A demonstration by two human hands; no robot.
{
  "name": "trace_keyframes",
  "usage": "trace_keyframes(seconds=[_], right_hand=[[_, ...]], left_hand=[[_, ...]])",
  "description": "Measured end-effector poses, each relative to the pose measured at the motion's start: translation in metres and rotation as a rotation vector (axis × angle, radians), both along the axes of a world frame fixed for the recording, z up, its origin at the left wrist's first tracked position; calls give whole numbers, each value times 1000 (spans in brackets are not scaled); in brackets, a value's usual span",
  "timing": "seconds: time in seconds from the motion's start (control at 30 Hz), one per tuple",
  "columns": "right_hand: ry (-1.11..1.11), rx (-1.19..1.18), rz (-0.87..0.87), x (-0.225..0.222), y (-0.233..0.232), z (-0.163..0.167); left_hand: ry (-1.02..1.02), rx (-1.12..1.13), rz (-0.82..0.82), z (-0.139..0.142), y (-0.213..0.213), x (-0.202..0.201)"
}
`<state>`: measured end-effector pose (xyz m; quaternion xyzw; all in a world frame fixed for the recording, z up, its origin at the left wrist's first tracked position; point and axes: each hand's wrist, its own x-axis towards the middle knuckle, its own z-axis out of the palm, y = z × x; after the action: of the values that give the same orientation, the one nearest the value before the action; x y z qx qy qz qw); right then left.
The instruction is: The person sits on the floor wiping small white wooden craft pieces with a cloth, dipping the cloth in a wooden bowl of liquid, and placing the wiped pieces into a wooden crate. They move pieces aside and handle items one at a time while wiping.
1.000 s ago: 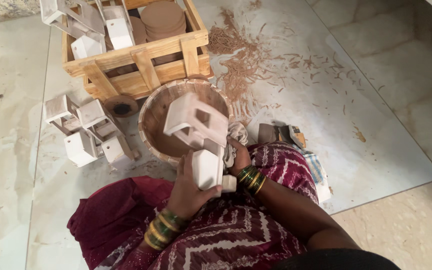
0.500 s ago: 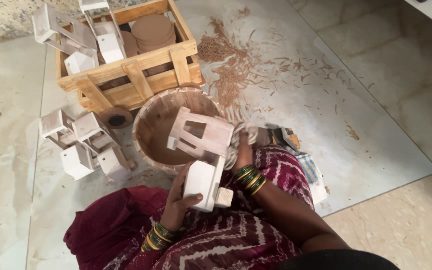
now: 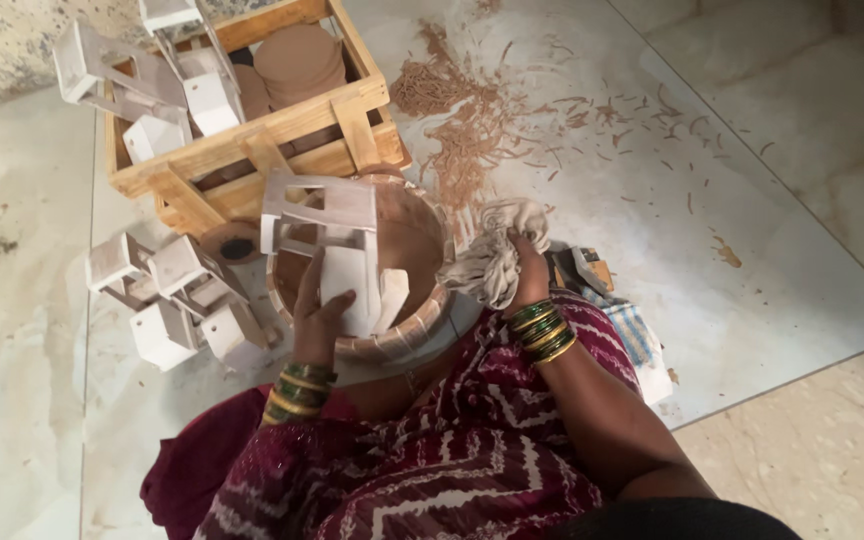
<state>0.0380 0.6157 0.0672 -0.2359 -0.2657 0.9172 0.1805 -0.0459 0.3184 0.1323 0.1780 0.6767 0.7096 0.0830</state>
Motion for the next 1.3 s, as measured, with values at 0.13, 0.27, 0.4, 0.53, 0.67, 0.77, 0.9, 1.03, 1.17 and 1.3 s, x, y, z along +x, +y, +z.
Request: trace_keyframes(seconds=[0.13,0.27,0.4,0.53,0.67,0.77,0.9,1.03,1.17,1.3], right_hand=[[-56,0,25,-6,-1,-1],[-166,303,-33,-9,-5,-3],[-112,106,30,-14,-2,3],[-38,14,119,-19,-5,12],[-118,48,194,-24,-9,15],[-124,75,235,-25,-11,11],[-150,134,225,-30,-9,1],[-207,379,199,-35,-8,-9],[-233,207,232,-34,-11,-8],[-153,201,290,-27,-20,0]], left_hand=[[490,-316,203,-43,26,-32],[410,-661,370,-78,57,-27],[354,-706,368,-100,74,-25],[245,-840,326,-106,81,-32],[63,-1039,195,-109,97,-42],[20,-1174,-92,-120,111,-59],[243,-1008,-151,-144,117,-81],[275,-896,-110,-154,98,-88],[490,-576,258,-138,40,-108],[636,-690,611,-112,-87,-157]])
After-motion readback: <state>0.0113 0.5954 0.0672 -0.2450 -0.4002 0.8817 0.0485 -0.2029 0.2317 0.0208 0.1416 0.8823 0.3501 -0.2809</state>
